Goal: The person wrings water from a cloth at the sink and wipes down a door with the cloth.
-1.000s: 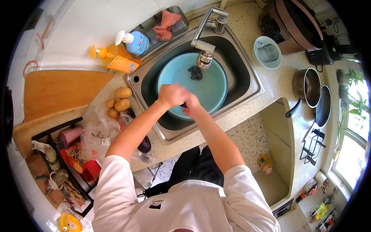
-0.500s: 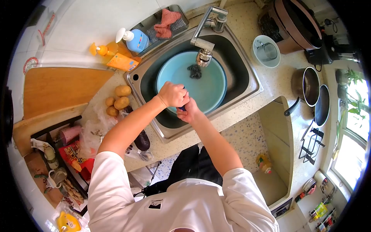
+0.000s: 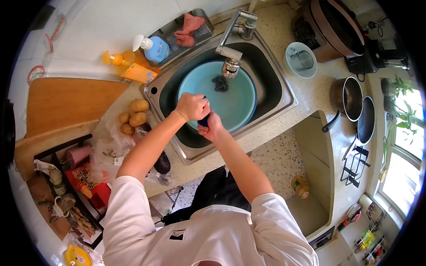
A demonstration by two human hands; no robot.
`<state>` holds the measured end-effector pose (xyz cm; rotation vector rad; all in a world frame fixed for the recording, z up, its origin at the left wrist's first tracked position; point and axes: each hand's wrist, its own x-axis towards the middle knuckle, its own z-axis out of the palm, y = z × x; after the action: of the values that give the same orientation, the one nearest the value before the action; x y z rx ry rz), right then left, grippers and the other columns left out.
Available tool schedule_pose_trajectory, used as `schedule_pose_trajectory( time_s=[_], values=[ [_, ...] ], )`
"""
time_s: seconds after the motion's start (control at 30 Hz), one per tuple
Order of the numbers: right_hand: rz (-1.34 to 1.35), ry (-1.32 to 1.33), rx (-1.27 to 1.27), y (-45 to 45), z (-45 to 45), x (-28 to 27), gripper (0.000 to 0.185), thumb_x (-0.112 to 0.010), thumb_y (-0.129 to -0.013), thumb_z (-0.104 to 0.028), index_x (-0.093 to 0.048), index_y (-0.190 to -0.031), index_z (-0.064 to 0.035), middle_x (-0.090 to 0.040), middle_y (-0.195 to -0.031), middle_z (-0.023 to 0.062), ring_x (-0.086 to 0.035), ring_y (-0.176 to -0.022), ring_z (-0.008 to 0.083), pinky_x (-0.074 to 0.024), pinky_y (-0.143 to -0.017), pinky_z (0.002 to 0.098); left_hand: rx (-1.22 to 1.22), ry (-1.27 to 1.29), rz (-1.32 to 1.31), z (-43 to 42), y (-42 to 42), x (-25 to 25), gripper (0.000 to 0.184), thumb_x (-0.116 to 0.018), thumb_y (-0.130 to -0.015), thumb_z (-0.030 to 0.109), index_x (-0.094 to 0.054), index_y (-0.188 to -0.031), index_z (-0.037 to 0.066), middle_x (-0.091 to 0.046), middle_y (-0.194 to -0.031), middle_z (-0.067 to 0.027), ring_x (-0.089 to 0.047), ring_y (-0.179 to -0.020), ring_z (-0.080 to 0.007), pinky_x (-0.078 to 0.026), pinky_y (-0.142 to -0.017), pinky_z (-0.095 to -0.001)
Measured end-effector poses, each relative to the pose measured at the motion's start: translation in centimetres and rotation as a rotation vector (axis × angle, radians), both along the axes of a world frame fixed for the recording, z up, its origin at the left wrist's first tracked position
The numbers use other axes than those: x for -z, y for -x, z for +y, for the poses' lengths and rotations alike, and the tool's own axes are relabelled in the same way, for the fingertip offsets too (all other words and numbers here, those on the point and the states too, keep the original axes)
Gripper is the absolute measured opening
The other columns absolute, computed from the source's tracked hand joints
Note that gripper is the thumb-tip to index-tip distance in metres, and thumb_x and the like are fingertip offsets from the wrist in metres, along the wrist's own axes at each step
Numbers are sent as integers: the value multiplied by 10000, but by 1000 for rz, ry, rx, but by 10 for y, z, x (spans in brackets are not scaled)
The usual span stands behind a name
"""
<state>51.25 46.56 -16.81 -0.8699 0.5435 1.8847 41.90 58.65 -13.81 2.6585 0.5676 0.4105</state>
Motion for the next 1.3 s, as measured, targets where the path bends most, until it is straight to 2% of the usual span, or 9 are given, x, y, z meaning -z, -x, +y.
schedule_pose_trajectory(
  time_s=[0.23,0.33,0.43,0.63,0.83,0.87,1.0,1.23,1.3],
  values=[
    [-991,42,-50,4,14,1,462,-425,-1034,-470,-635,-1109,-65,-671,-835,140,-648,-703,279,-523,-613,412,-812,575,-375,-40,-19,21,283,-667,-931,325,-717,-1061,80,-738,-1041,-142,-717,-906,-299,-551,-790,-384],
    [-1525,102,-330,3,12,0,519,-401,-1030,-441,-693,-1033,-12,-716,-906,237,-686,-857,424,-535,-758,501,-1026,541,-275,-57,-34,13,260,-686,-906,295,-710,-881,37,-715,-886,-152,-690,-798,-329,-537,-734,-401],
    [-1491,85,-492,-6,14,-14,556,-372,-1031,-411,-716,-906,9,-686,-889,294,-642,-937,505,-495,-851,561,-1040,396,-259,-57,-34,8,265,-678,-891,248,-676,-739,31,-672,-735,-158,-641,-665,-370,-504,-620,-436],
    [-1736,-150,-617,-9,10,22,552,-374,-1032,-389,-714,-867,14,-682,-903,304,-649,-926,494,-496,-871,550,-963,384,-221,-51,-28,12,292,-670,-888,228,-646,-684,21,-611,-639,-189,-597,-610,-399,-471,-561,-445],
    [-1479,-148,-390,-24,8,-23,531,-464,-1024,-437,-709,-990,34,-689,-855,270,-675,-858,432,-530,-811,452,-1034,875,-411,-50,-17,3,205,-683,-929,235,-720,-902,35,-697,-781,-126,-675,-747,-256,-519,-708,-358],
    [-1316,-173,-323,-30,5,-31,412,-591,-995,-365,-689,-1122,15,-709,-925,182,-687,-871,267,-526,-802,354,-1021,1053,-538,-52,-13,-1,201,-695,-928,236,-741,-977,47,-722,-840,-110,-689,-794,-224,-533,-752,-344],
    [-931,-398,-110,-43,-9,-59,448,-671,-917,-26,-554,-1349,-35,-576,-1308,94,-568,-1151,169,-471,-963,321,-877,1474,-870,-72,14,-18,535,-748,-896,81,-573,-1401,96,-632,-1253,-110,-618,-1075,-183,-509,-928,-326],
    [-783,-669,-192,-39,-19,-111,621,-485,-761,194,-546,-1343,-15,-605,-1265,106,-615,-1102,188,-505,-937,312,-1036,1653,-944,-128,41,-79,822,-781,-878,110,-344,-1573,154,-587,-1300,-119,-620,-1079,-184,-528,-893,-357],
    [-677,-770,-200,-34,-21,-124,652,-453,-743,201,-544,-1349,-21,-604,-1271,107,-613,-1111,190,-511,-940,320,-1131,1470,-960,-149,48,-84,603,-749,-907,96,-503,-1457,80,-651,-1175,-89,-643,-990,-152,-539,-837,-323]
  ],
)
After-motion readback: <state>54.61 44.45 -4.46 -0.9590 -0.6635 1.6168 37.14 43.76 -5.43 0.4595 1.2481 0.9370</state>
